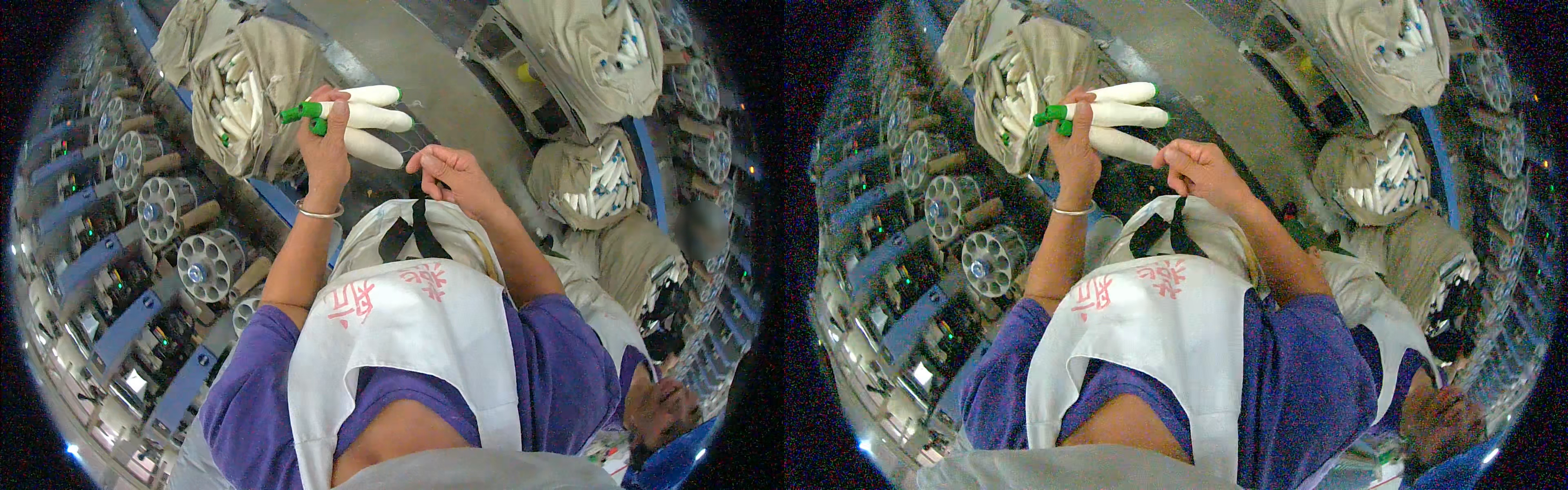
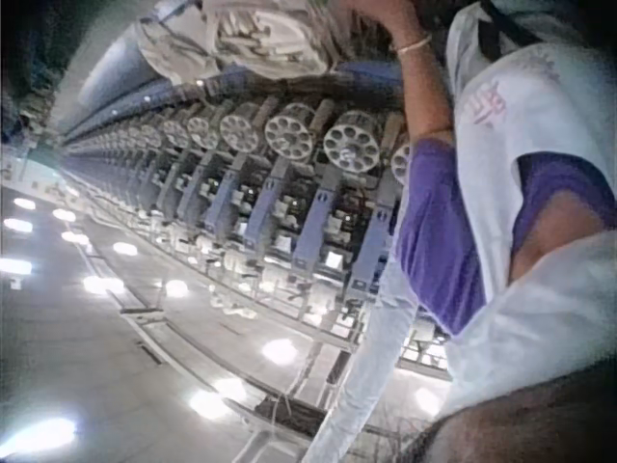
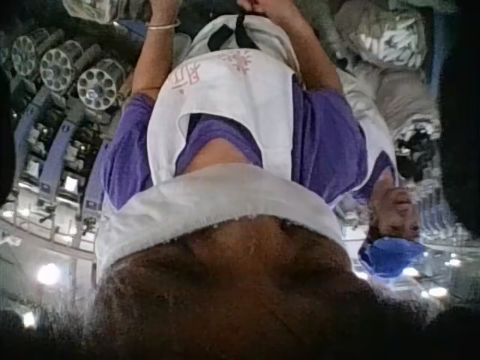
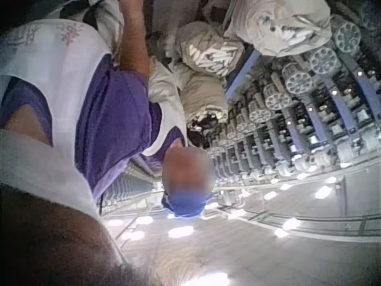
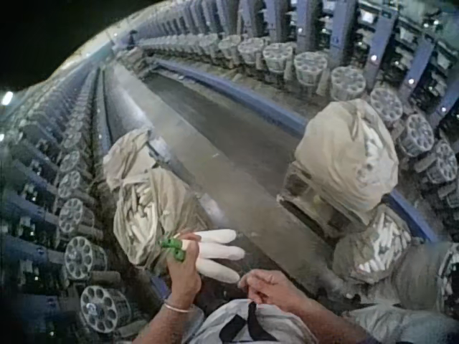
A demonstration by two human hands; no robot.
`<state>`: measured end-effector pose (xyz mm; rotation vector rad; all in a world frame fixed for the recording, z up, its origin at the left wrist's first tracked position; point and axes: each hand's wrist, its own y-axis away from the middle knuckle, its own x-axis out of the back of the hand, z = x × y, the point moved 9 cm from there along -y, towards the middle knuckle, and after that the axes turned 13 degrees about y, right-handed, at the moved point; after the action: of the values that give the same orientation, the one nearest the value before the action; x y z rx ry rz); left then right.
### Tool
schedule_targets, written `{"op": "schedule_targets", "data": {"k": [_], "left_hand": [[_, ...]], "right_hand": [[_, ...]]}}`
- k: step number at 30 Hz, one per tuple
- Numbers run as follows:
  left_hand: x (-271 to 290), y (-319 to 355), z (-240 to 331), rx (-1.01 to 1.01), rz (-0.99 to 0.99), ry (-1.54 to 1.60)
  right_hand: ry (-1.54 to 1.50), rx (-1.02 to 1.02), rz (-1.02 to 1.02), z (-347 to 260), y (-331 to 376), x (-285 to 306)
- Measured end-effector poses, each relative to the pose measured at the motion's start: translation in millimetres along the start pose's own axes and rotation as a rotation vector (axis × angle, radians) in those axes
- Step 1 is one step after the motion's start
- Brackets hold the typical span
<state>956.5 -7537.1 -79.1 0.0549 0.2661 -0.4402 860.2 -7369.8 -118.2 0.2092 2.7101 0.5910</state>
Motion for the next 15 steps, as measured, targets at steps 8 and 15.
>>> {"op": "schedule_targets", "data": {"k": [8,15], "left_hand": [[48.3,42.0,18.2,-0.171,0.120,-0.374],[209.1,108.2,65.2,-0.239,0.789,-0.407]], "right_hand": [[0.277,-0.073,-0.058,11.4,-33.7,-51.5],[0.689,-0.034,-0.453,48.4,-89.5,-152.5]]}}
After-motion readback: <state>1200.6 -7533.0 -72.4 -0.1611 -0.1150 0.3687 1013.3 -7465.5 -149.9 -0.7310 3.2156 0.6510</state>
